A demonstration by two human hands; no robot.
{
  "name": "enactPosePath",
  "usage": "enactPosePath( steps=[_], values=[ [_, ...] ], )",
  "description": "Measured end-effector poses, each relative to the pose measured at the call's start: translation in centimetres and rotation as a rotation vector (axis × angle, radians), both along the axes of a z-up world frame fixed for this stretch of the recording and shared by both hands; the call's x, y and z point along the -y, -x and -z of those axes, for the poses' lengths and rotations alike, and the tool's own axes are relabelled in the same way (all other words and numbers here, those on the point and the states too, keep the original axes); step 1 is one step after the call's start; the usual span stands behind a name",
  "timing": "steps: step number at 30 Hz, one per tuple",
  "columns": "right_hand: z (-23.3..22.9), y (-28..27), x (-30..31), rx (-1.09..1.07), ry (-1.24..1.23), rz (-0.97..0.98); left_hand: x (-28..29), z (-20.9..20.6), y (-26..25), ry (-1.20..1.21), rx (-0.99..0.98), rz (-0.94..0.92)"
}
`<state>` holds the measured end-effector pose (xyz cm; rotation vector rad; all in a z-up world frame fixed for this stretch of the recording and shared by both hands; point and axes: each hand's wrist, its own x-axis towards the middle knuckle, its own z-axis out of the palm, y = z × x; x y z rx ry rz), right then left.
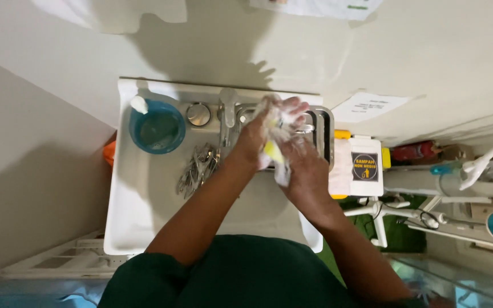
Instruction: The person scrubs a collection of metal surgical instruments with a yellow sponge and soap in a white sink. They repeatedly pick up individual tools, scrub them thoroughly, and place them into a metal tray within the sink. The person also rinses the sponge under the running tap water during the process.
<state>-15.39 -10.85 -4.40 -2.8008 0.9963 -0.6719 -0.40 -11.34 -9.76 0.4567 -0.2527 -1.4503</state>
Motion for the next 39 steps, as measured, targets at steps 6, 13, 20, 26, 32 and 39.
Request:
enactPosePath(
  steps=[6, 13, 20, 26, 32, 39],
  values=[
    [-1.3, 0.8, -0.4, 0.226, -0.612, -0.271, 1.9, 2.9, -1.2, -0.079, -0.022, -0.147],
    [0.6, 0.2, -0.1, 0.621, -0.977, -0.158, 0.5, -2.1, -0.2, -0.189, -0.047, -0.491],
    [-0.9, -0.1, 0.8, 1.107, -1.270, -0.080, -3.2, -2.6, 0.8, -0.255, 0.527, 0.033],
    [-0.9, 1.2, 1.0, 0.623, -0.635, -0.142, -4.6, -2.1, -1.6, -0.390, 0.727, 0.040],
    [-5.7, 1.3, 0.2, 0.904, -0.796, 0.274, -6.7, -6.8, -3.8, -0.306, 0.378, -0.193],
    [-4.3, 2.5, -0.3, 0.711, -0.736, 0.067, -8.0, -2.1, -2.2, -0.122, 1.138, -0.221]
  ],
)
